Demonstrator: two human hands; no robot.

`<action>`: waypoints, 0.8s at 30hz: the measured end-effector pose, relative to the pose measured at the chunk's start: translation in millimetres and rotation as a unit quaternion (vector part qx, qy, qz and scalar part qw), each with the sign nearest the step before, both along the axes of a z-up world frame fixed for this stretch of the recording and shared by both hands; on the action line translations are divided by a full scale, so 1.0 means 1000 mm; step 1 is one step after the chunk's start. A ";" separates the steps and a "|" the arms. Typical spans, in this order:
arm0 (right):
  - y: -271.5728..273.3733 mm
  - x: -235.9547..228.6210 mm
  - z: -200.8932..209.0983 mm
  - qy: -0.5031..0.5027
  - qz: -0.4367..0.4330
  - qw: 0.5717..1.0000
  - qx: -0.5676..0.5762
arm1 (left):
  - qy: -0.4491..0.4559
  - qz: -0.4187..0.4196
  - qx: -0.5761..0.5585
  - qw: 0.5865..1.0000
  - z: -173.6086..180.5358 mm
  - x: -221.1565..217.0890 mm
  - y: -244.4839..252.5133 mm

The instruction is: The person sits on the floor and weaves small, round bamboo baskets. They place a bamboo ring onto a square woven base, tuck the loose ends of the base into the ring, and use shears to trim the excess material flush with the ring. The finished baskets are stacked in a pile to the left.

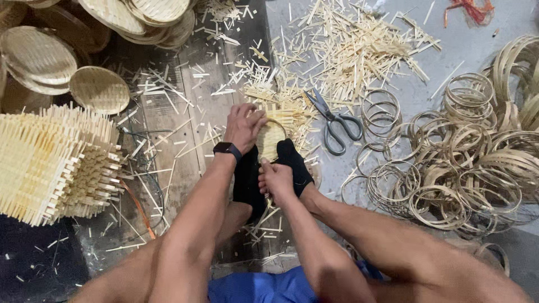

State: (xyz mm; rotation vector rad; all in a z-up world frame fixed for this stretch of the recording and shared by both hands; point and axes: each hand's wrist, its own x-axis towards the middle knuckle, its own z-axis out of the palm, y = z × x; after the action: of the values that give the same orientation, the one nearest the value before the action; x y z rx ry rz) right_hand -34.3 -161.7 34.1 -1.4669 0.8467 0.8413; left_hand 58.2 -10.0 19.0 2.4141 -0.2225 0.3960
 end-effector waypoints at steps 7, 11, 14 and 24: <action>-0.046 0.089 -0.019 -0.430 0.084 0.879 -0.186 | 0.196 0.061 -0.145 0.968 -0.056 0.007 -0.002; -0.040 0.115 -0.024 -0.251 0.087 0.946 -0.187 | 0.410 0.149 -0.303 0.847 -0.067 0.019 0.004; -0.042 0.123 -0.027 -0.193 0.085 0.960 -0.184 | 0.412 0.165 -0.418 0.793 -0.074 0.018 0.004; -0.044 0.128 -0.021 -0.186 0.087 0.961 -0.183 | 0.195 0.242 -0.227 0.923 -0.106 0.002 0.010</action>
State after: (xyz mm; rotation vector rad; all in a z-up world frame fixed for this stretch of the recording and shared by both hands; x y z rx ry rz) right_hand 93.5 -205.8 12.6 -1.9731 0.6120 0.5210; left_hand 60.4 0.0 -87.2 2.0040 0.5935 0.1465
